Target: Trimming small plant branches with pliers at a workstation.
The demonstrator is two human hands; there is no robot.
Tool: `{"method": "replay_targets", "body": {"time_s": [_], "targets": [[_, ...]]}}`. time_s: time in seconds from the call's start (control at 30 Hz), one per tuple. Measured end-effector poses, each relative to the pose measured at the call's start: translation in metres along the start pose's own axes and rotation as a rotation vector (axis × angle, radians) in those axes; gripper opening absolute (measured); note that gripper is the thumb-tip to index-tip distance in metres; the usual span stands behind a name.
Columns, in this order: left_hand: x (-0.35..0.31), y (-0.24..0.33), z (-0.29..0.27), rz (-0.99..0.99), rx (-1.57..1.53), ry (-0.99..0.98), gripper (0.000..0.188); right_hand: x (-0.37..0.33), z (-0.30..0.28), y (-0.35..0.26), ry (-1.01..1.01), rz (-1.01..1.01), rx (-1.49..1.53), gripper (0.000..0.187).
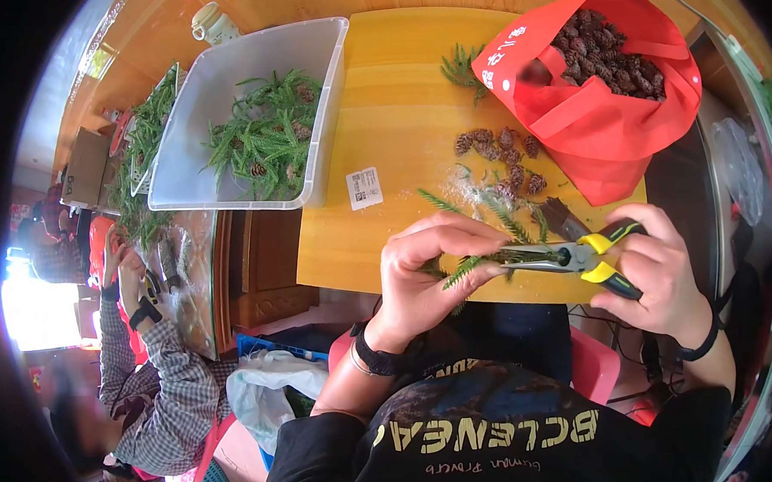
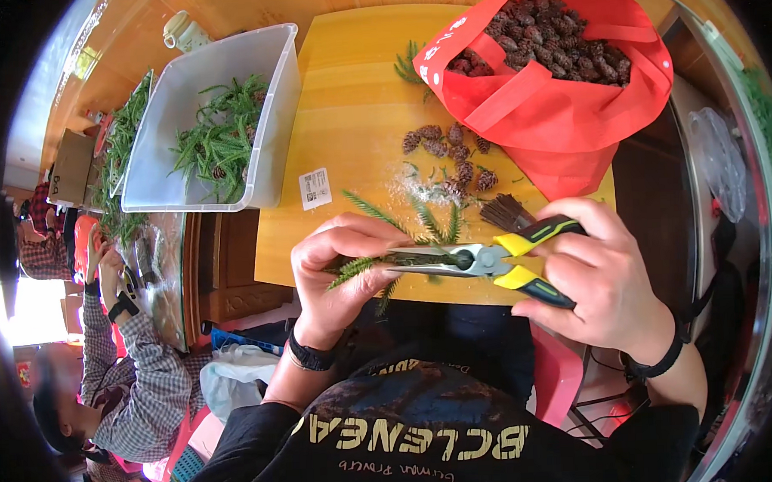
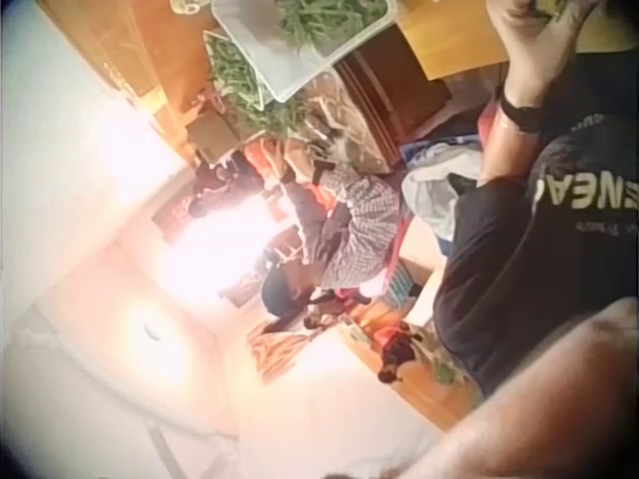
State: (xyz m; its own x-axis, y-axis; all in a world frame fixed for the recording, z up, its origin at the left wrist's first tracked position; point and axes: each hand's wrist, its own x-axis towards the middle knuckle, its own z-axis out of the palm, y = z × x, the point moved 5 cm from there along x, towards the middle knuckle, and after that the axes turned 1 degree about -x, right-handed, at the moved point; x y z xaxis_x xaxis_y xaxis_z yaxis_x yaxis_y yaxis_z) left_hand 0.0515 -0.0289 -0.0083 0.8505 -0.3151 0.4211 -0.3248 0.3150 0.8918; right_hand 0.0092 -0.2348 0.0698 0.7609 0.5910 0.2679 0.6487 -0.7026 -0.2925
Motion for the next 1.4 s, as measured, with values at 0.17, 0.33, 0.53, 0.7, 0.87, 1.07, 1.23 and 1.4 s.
{"method": "replay_targets", "body": {"time_s": [0.17,0.33,0.53,0.7,0.87,1.07,1.23,1.4], "targets": [[0.001,0.014,0.001,0.226,0.199,-0.017,0.021,-0.003,-0.01,-0.004,0.04,-0.06,-0.197,0.034],[-0.002,0.018,0.003,0.398,0.329,-0.014,0.022,-0.004,-0.008,-0.002,0.044,-0.145,-0.266,0.035],[0.0,0.022,0.002,0.424,0.356,-0.016,0.021,0.002,-0.007,-0.002,0.072,-0.195,-0.281,0.035],[0.0,0.023,0.003,0.413,0.348,-0.037,0.019,0.001,-0.007,-0.002,0.09,-0.202,-0.284,0.033],[0.0,0.014,0.002,0.215,0.176,-0.072,0.016,0.0,-0.007,0.001,0.067,-0.181,-0.28,0.032],[-0.001,0.003,0.001,-0.004,-0.066,-0.105,0.015,0.002,-0.006,0.0,0.062,-0.215,-0.221,0.034],[0.0,-0.001,0.002,-0.151,-0.228,-0.104,0.015,0.0,-0.001,0.001,0.063,-0.194,-0.201,0.036],[-0.001,-0.006,0.003,-0.266,-0.303,-0.058,0.016,-0.003,0.002,0.003,0.004,-0.139,-0.194,0.035]]}}
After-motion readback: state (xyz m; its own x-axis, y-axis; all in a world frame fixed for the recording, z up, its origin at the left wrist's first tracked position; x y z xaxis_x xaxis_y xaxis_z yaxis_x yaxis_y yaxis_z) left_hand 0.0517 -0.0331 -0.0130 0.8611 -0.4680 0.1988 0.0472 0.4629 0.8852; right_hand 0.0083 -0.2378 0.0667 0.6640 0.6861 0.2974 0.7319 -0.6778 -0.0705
